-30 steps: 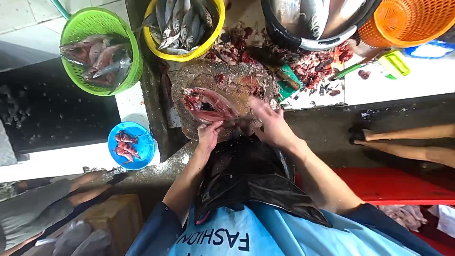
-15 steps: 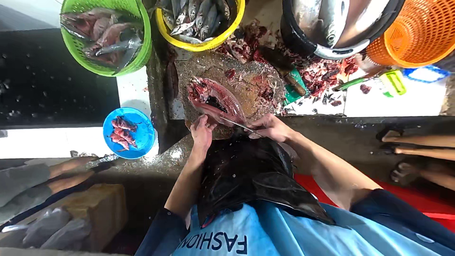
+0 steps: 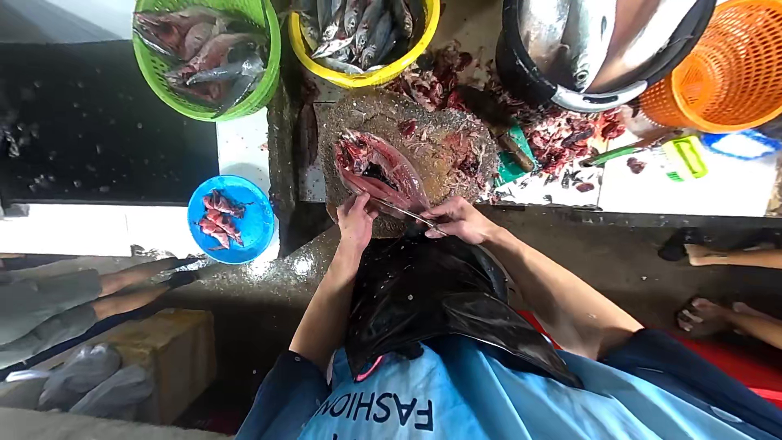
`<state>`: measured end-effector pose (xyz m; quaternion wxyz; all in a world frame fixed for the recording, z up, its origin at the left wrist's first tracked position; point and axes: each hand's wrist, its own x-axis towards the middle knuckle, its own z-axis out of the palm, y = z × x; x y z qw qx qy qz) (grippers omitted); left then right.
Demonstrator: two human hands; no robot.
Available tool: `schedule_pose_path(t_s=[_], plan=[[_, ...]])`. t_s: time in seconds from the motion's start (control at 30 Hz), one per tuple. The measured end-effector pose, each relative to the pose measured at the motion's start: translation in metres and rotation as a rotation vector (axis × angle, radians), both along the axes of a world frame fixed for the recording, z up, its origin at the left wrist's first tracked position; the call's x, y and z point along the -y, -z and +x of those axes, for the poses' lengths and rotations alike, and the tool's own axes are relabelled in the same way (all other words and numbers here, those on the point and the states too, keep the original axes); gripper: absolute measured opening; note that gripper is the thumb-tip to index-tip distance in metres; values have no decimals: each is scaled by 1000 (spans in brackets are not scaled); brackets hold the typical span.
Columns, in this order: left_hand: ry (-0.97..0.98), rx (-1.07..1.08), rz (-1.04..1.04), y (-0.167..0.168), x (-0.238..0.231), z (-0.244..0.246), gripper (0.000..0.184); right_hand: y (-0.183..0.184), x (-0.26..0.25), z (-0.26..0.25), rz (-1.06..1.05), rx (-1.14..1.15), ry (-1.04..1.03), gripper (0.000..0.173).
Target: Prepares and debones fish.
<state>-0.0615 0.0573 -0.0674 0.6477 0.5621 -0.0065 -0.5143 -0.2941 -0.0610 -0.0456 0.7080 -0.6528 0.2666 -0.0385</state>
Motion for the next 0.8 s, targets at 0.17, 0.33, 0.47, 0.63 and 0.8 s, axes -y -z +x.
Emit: schedule_pose_path(t_s=[0.17, 0.33, 0.47, 0.63, 0.8], plan=[[-46, -69, -85, 3, 5, 4, 18, 0, -11, 19, 20, 26, 112, 23], [-15, -27, -104, 3, 11, 8, 17, -17, -11, 11, -141, -88, 41, 21], [17, -17, -143, 6, 13, 6, 19, 1, -7, 29, -195, -87, 47, 26], [92, 39, -136, 3, 21, 14, 4, -27, 9, 32, -354, -233, -79, 45], [-135, -257, -30, -11, 44, -18, 19, -37, 2, 1, 468, 568, 574, 114]])
